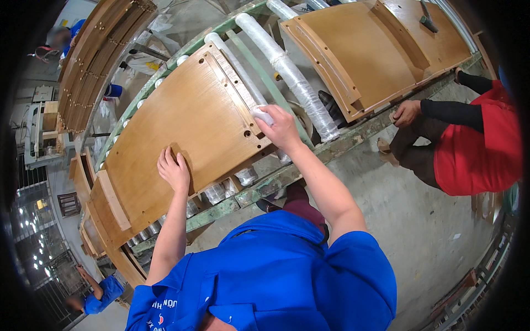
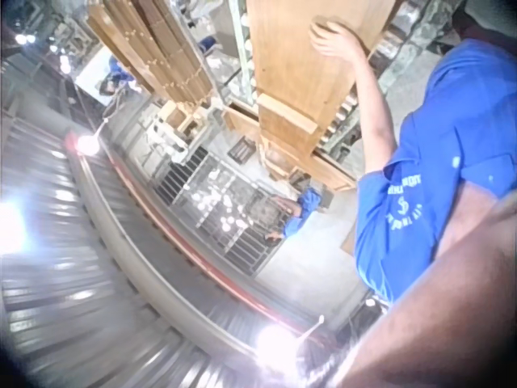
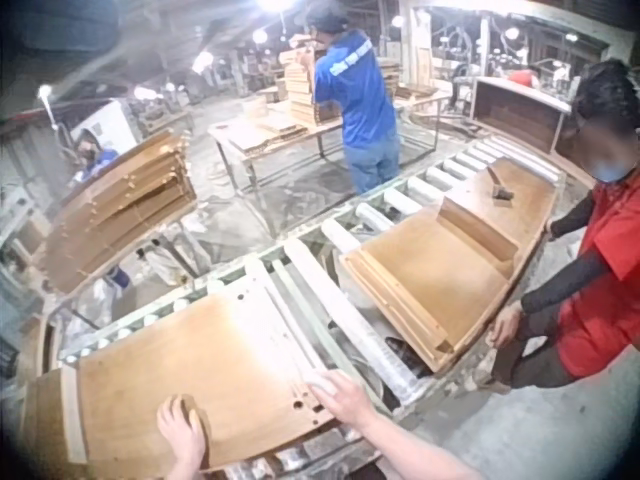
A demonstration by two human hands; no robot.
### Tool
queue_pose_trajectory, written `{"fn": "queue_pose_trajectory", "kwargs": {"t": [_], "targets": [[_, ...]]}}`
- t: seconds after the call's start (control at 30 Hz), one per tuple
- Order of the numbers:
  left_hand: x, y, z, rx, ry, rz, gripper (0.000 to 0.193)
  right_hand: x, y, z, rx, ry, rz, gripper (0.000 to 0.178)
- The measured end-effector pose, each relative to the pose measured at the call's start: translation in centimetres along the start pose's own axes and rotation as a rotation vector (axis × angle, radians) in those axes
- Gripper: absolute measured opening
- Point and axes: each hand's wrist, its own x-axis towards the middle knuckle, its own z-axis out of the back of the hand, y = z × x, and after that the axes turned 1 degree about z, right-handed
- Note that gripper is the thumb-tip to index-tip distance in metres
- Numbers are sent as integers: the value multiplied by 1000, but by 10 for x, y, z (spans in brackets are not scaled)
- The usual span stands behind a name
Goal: The person wipes the surface of a large wooden board with a white cloth, moving from one end to the other. They then walk to a conveyor line and wipe several smaller wooden furniture components, including drawer fronts and side panels, before returning to the large board to continue wiping.
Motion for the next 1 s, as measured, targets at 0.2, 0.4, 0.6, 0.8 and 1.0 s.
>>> {"fn": "queue_pose_trajectory", "kwargs": {"t": [0.2, 0.4, 0.6, 0.8, 1.0], "targets": [[-2, 3, -1, -1, 3, -1, 42, -40, 10, 25, 66, 83, -166, 25], [-2, 9, 0, 5, -8, -2, 43, -10, -10, 36, 1297, 164, -823, 36], [5, 0, 4, -28, 9, 19, 42, 99, -35, -16, 1260, 80, -709, 33], [6, 3, 10, -5, 49, 69, 43, 201, -38, -85, 684, 65, -396, 39], [10, -2, 12, -29, 99, 102, 44, 247, -56, -114, 153, 45, -109, 45]]}}
